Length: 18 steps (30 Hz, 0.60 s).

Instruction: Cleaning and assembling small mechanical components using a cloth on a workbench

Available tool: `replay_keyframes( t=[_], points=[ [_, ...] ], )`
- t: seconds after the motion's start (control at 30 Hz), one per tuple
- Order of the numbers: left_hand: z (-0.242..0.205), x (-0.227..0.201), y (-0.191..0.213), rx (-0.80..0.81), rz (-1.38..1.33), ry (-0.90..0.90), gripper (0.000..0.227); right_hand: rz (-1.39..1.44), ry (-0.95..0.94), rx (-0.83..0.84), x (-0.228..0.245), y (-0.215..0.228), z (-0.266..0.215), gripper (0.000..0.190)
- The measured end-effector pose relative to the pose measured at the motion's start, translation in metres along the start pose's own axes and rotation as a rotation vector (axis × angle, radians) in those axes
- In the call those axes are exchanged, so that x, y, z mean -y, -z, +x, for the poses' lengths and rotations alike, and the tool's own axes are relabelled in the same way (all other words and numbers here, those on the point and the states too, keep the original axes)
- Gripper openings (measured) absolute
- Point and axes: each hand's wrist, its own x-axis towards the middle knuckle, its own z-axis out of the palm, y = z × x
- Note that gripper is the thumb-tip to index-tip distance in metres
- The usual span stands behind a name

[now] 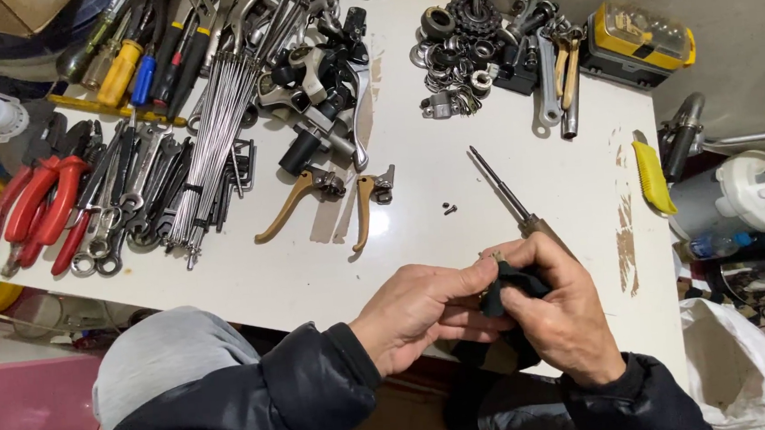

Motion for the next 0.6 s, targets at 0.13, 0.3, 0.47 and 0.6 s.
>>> replay_keyframes(
  t=[0.13, 0.3, 0.47, 0.6],
  points=[
    [-0.004, 0.003, -0.002, 0.013, 0.028, 0.004, 0.052, 0.012, 0.024, 0.041, 0.001, 0.005, 0.002, 0.012],
    [-0.025, -0.001, -0.008, -0.212, 0.55, -0.211, 0.049, 0.285, -0.159, -0.108, 0.013, 0.018, 0.011, 0.016],
    [-0.081, 0.025, -0.01, -0.385, 0.645, -1.061, 0.025, 0.176, -0.22, -0.216, -0.009, 0.032, 0.013, 0.017],
    [-0.135, -0.039, 0.014, -0.415, 0.602, -1.27, 0.031, 0.134, -0.239, -0.254, -0.003, 0.025, 0.016, 0.016]
  ],
)
